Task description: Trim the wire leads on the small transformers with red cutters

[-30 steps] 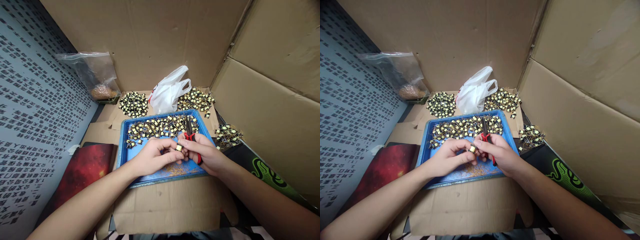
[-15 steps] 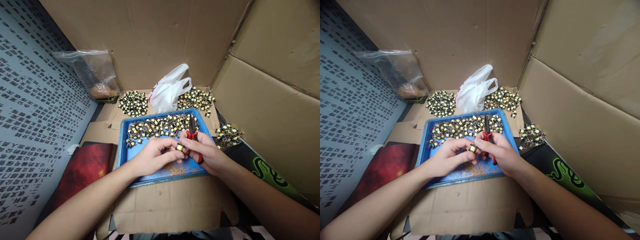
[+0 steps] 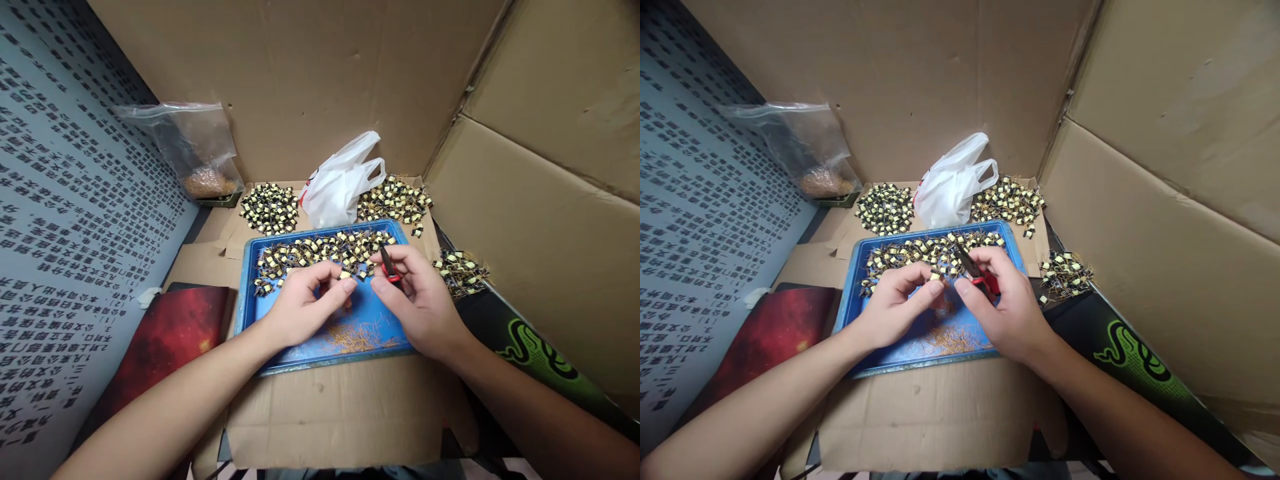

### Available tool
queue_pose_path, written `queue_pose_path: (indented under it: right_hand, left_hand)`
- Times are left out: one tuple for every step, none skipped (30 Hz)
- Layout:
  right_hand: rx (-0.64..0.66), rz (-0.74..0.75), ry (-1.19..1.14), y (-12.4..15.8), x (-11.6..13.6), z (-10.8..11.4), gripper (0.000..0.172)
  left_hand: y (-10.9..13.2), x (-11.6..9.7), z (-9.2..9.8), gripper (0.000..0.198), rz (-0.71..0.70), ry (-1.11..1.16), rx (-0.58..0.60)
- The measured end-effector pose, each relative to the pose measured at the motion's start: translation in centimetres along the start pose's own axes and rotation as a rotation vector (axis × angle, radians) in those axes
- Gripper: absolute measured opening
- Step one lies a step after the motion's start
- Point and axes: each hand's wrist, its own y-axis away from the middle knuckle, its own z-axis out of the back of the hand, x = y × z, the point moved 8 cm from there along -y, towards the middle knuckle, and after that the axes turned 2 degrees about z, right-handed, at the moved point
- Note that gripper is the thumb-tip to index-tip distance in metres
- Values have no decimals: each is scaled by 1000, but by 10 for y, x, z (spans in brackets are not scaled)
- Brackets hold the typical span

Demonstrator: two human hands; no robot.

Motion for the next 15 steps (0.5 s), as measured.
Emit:
queue_pose_path:
  right_hand:
    - [-3, 28, 73, 0, 4, 1, 19]
    - [-6, 55, 139, 0, 7, 2, 18]
    - [-9, 82, 192, -1, 10, 3, 16]
    - [-8, 109, 229, -1, 13, 3, 14]
    - [-5, 134, 252, -2, 15, 3, 12]
    - [0, 156, 265, -2, 17, 3, 10]
    - [5, 171, 274, -3, 18, 2, 9]
    - [10, 183, 282, -3, 19, 1, 9]
    - [13, 192, 293, -4, 20, 1, 10]
    - [14, 201, 304, -4, 22, 0, 11]
    - [14, 211, 316, -4, 23, -1, 11]
    - [17, 224, 330, -4, 25, -2, 11]
    - [21, 238, 346, -3, 27, -3, 10]
    - [24, 249, 364, -3, 28, -5, 10]
    - [26, 257, 383, -2, 29, -6, 11]
  left_hand:
    - [0, 0, 1, 37, -2, 0, -13]
    - [0, 0, 2, 38, -5, -1, -21]
    - [0, 0, 3, 38, -6, -3, -21]
    - [0, 1, 3, 38, -4, -10, -15]
    - [0, 1, 2, 38, -1, -22, -2]
    - [-1, 1, 1, 37, 1, -43, 13]
    - [-1, 1, 0, 36, -4, -76, 29]
    - [-1, 0, -1, 35, -22, -122, 44]
    - [-1, -2, -3, 34, -52, -176, 55]
    - [-1, -5, -4, 32, -90, -230, 60]
    - [-1, -8, -5, 32, -129, -277, 64]
    - [0, -10, -7, 31, -160, -312, 67]
    - [0, -11, -8, 32, -181, -335, 72]
    - [1, -12, -9, 33, -190, -347, 79]
    - [1, -12, -11, 33, -193, -354, 89]
